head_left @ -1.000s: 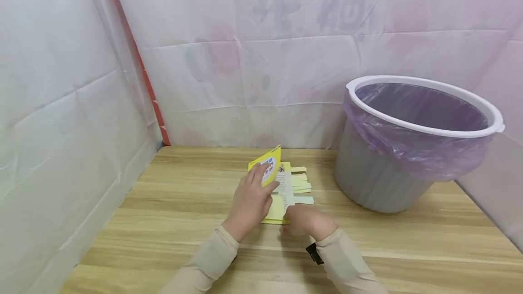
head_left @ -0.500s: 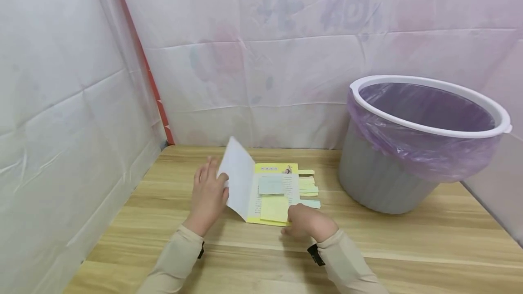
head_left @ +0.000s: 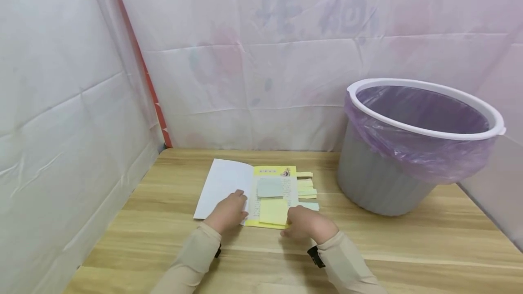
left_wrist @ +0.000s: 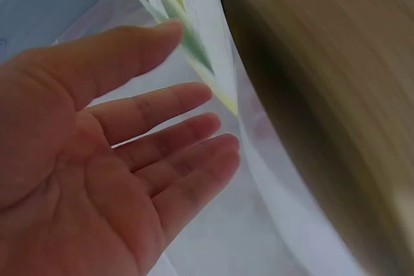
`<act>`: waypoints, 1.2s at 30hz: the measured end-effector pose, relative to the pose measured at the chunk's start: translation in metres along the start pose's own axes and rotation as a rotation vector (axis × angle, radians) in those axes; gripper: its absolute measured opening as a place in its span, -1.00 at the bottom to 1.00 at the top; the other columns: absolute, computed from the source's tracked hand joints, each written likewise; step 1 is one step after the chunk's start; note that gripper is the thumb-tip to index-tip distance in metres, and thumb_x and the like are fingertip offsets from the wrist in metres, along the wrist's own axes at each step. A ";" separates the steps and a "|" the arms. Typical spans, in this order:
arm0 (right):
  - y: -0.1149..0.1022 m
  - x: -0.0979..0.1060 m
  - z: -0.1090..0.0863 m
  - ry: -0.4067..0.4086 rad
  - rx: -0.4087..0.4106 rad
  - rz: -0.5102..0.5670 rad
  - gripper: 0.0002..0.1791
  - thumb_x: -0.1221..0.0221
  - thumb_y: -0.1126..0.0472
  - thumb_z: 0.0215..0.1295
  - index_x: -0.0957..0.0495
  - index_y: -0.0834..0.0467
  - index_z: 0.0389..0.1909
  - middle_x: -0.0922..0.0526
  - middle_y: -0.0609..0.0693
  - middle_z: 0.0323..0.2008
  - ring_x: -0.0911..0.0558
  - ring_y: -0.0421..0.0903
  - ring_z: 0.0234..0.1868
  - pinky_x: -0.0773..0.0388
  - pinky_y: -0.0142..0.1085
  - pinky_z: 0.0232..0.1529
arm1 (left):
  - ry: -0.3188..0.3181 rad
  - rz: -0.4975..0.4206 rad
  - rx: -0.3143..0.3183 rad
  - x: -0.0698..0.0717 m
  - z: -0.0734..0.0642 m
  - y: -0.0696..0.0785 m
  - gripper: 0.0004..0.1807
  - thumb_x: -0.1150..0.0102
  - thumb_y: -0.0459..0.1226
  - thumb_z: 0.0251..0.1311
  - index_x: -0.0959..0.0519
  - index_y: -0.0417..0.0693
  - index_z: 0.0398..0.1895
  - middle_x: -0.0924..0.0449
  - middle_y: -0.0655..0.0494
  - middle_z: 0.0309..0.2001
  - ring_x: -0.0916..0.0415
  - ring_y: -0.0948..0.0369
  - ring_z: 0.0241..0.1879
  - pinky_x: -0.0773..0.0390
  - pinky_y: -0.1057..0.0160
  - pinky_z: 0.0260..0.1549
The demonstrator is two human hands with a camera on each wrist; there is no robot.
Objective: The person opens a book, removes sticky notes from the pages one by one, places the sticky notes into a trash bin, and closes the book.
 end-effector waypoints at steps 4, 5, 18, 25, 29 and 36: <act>-0.001 -0.001 0.001 -0.005 0.023 0.006 -0.62 -0.35 0.18 0.14 -0.59 0.42 -0.19 -0.63 0.21 -0.18 -0.61 0.12 -0.12 -0.55 0.00 -0.07 | -0.064 -0.013 0.003 -0.009 0.007 0.005 -0.64 -0.29 -0.27 0.18 -0.55 -0.40 -0.10 -0.56 -0.18 -0.12 -0.55 0.00 -0.13 -0.57 0.09 -0.07; -0.002 -0.001 0.001 -0.006 0.027 0.006 -0.62 -0.35 0.18 0.13 -0.59 0.43 -0.19 -0.63 0.22 -0.18 -0.61 0.14 -0.11 -0.55 0.00 -0.07 | -0.079 -0.017 0.013 -0.010 0.008 0.006 -0.66 -0.29 -0.25 0.18 -0.55 -0.38 -0.12 -0.56 -0.13 -0.19 -0.54 0.05 -0.21 -0.57 0.12 -0.11; -0.004 0.004 0.006 0.250 0.187 -0.066 -0.65 -0.37 0.29 0.08 -0.42 0.18 -0.74 -0.29 -0.15 -0.74 -0.26 -0.22 -0.68 -0.23 -0.35 -0.66 | -0.105 -0.041 0.061 -0.016 0.015 0.017 -0.48 -0.46 -0.20 -0.02 -0.55 -0.38 -0.07 -0.52 -0.10 -0.24 -0.54 0.04 -0.23 -0.56 0.11 -0.09; -0.017 -0.007 0.013 0.469 0.298 -0.318 -0.64 -0.51 0.18 -0.13 -0.44 0.15 -0.64 -0.42 -0.08 -0.63 -0.45 -0.10 -0.60 -0.38 -0.26 -0.59 | -0.102 -0.029 0.055 -0.018 0.017 0.021 -0.46 -0.46 -0.18 -0.02 -0.53 -0.36 -0.05 -0.54 -0.13 -0.18 -0.55 0.01 -0.17 -0.56 0.11 -0.07; -0.016 -0.013 0.016 0.480 0.252 -0.393 -0.67 -0.50 0.19 -0.12 -0.47 0.17 -0.57 -0.41 -0.04 -0.61 -0.45 -0.07 -0.59 -0.38 -0.25 -0.58 | -0.103 -0.028 0.061 -0.019 0.018 0.025 -0.45 -0.47 -0.17 -0.03 -0.53 -0.35 -0.04 -0.54 -0.12 -0.17 -0.55 0.02 -0.17 -0.56 0.12 -0.07; -0.017 -0.014 0.013 0.512 0.239 -0.420 -0.78 -0.43 0.27 -0.04 -0.53 0.21 -0.55 -0.45 0.00 -0.61 -0.48 -0.06 -0.57 -0.42 -0.24 -0.54 | -0.102 -0.013 0.056 -0.017 0.019 0.029 -0.48 -0.47 -0.17 -0.03 -0.54 -0.31 -0.08 -0.51 -0.06 -0.25 -0.53 0.07 -0.24 -0.57 0.15 -0.15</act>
Point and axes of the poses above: each hand's wrist, its own z-axis towards the middle knuckle, its own x-axis out of the back of the hand, y = z × x, the point moved 4 cm from there along z, towards the middle knuckle
